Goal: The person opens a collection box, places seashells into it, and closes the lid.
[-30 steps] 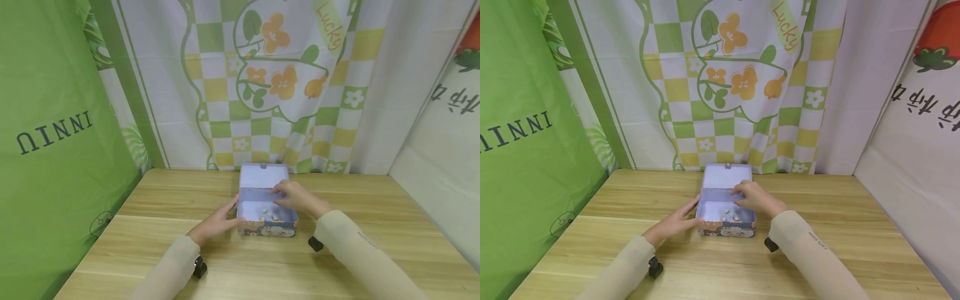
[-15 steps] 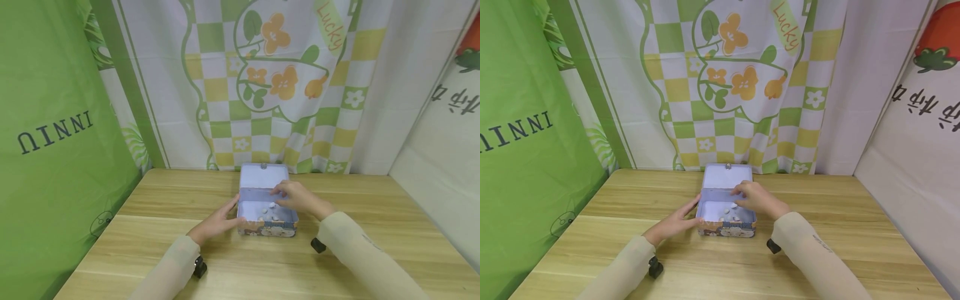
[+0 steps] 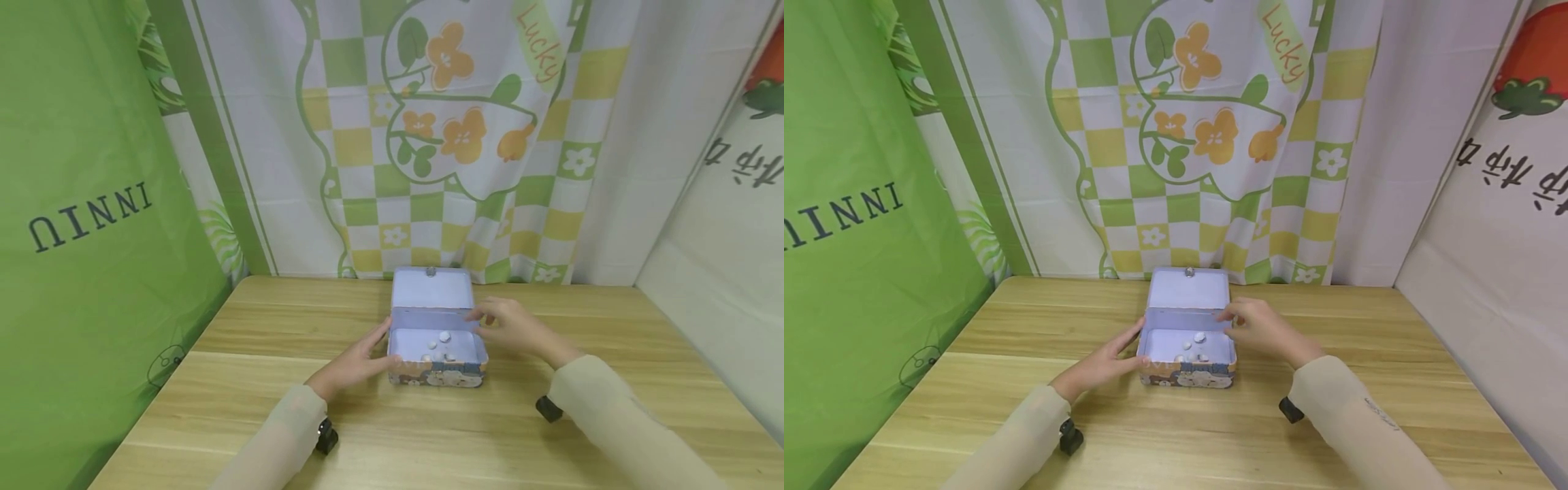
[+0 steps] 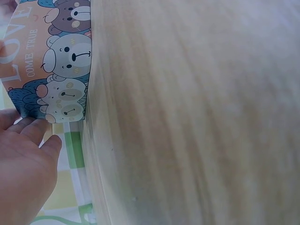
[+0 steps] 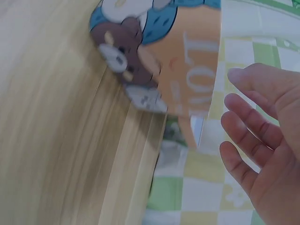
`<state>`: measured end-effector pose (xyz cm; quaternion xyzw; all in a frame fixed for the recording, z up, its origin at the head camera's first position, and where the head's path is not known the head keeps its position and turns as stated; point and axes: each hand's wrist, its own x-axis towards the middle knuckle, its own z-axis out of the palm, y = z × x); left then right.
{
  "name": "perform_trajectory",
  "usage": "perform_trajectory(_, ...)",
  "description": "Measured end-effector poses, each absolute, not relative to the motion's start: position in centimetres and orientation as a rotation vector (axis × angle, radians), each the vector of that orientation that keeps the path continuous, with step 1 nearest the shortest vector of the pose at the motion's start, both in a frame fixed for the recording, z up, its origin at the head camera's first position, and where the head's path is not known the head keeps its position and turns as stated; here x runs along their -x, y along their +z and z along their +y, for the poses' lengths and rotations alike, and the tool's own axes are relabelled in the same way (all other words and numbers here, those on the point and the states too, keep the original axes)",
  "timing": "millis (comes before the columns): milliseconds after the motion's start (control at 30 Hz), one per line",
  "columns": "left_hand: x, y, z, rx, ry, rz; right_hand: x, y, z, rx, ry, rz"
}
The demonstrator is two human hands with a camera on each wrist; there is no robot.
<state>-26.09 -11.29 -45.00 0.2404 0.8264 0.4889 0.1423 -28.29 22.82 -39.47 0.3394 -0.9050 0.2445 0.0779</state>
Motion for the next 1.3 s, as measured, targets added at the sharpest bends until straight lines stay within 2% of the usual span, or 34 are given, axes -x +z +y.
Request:
perform_trajectory(667,26.2,-45.3,-11.3,-0.702,1.417,2.380,25.5,-41.2,32.2,-0.792,0.703,-2.866)
perform_trajectory(1300,26.1,-45.2,-11.3,-0.689,1.420,2.378,24.0,-44.2,36.3,-0.680,0.770,-3.004)
